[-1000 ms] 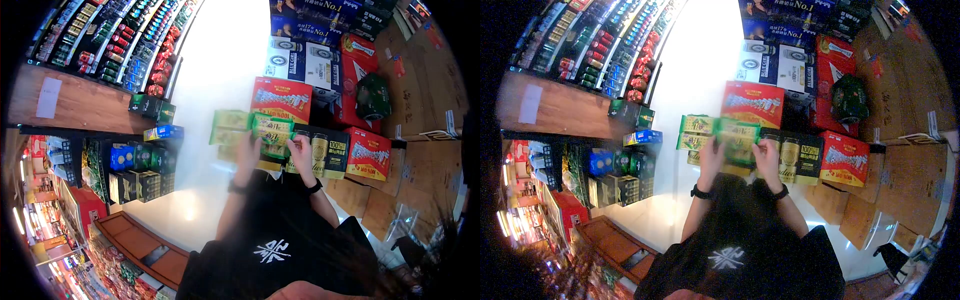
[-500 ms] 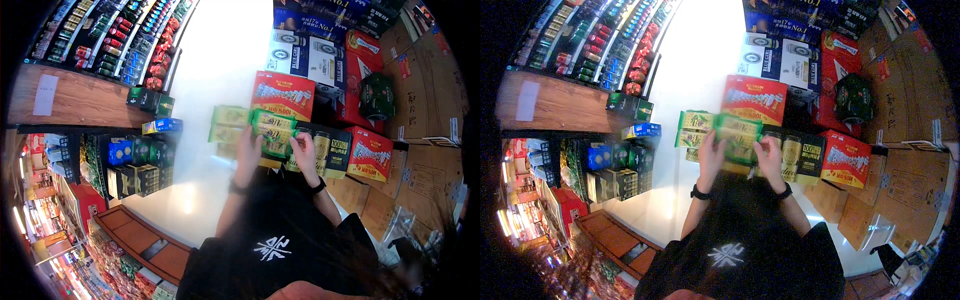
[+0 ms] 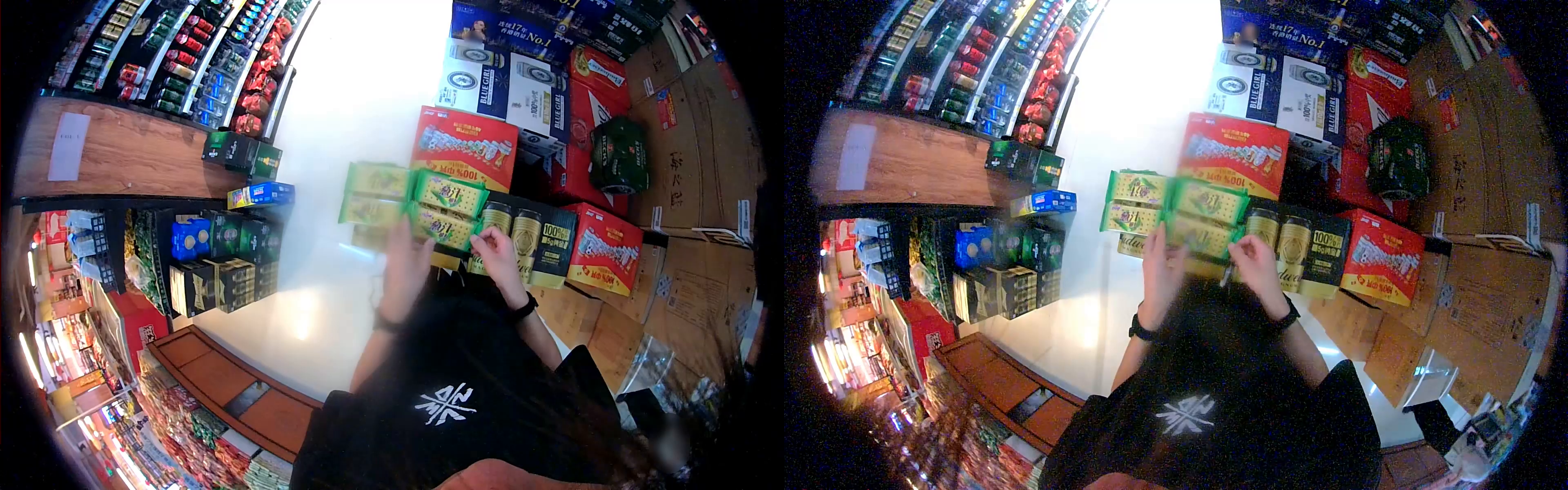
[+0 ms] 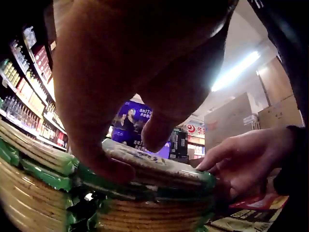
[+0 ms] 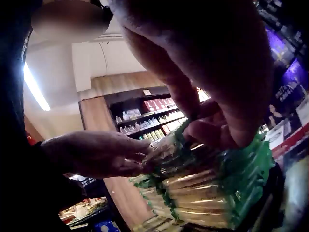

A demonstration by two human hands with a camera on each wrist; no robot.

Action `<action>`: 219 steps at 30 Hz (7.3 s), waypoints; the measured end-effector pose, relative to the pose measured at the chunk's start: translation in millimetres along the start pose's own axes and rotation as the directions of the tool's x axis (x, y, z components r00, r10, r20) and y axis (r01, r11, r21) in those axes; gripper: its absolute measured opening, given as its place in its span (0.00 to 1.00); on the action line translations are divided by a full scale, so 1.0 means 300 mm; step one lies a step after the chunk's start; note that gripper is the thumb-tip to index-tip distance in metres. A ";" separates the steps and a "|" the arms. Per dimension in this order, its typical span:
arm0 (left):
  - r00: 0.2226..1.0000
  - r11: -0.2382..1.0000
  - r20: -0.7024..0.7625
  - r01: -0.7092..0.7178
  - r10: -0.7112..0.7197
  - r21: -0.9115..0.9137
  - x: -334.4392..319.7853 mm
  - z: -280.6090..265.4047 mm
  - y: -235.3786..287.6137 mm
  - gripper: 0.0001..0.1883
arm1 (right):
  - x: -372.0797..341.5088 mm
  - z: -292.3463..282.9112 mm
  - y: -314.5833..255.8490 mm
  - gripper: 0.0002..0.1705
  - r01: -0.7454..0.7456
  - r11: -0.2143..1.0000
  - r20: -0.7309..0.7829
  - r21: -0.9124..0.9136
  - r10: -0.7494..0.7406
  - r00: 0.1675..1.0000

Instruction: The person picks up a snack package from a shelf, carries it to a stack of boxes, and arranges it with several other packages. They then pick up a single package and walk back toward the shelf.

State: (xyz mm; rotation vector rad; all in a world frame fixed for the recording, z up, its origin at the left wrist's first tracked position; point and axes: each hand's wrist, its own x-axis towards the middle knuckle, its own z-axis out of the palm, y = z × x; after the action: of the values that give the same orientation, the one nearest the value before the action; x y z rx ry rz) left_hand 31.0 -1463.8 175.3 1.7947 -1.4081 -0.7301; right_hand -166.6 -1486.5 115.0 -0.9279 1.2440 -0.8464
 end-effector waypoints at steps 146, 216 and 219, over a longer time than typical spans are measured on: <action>-0.782 0.641 -0.401 0.003 -0.478 -0.768 -4.414 -0.897 -1.015 0.26 | -3.657 1.943 2.034 0.29 0.623 0.777 0.424 0.093 0.535 -0.730; -0.883 0.344 -0.401 0.308 -0.244 -0.887 -4.994 -0.669 -1.066 0.21 | -4.229 1.735 2.279 0.24 0.705 0.703 0.612 0.097 0.516 -0.599; -0.898 0.373 -0.359 0.252 -0.254 -0.893 -4.998 -0.631 -1.100 0.24 | -4.227 1.715 2.297 0.22 0.699 0.701 0.611 0.142 0.494 -0.619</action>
State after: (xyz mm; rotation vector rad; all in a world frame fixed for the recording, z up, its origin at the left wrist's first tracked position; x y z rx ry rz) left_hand 6.1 73.8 8.6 1.7786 1.4377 0.7411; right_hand 192.7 -0.3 17.1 -1.8673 -0.8878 0.7951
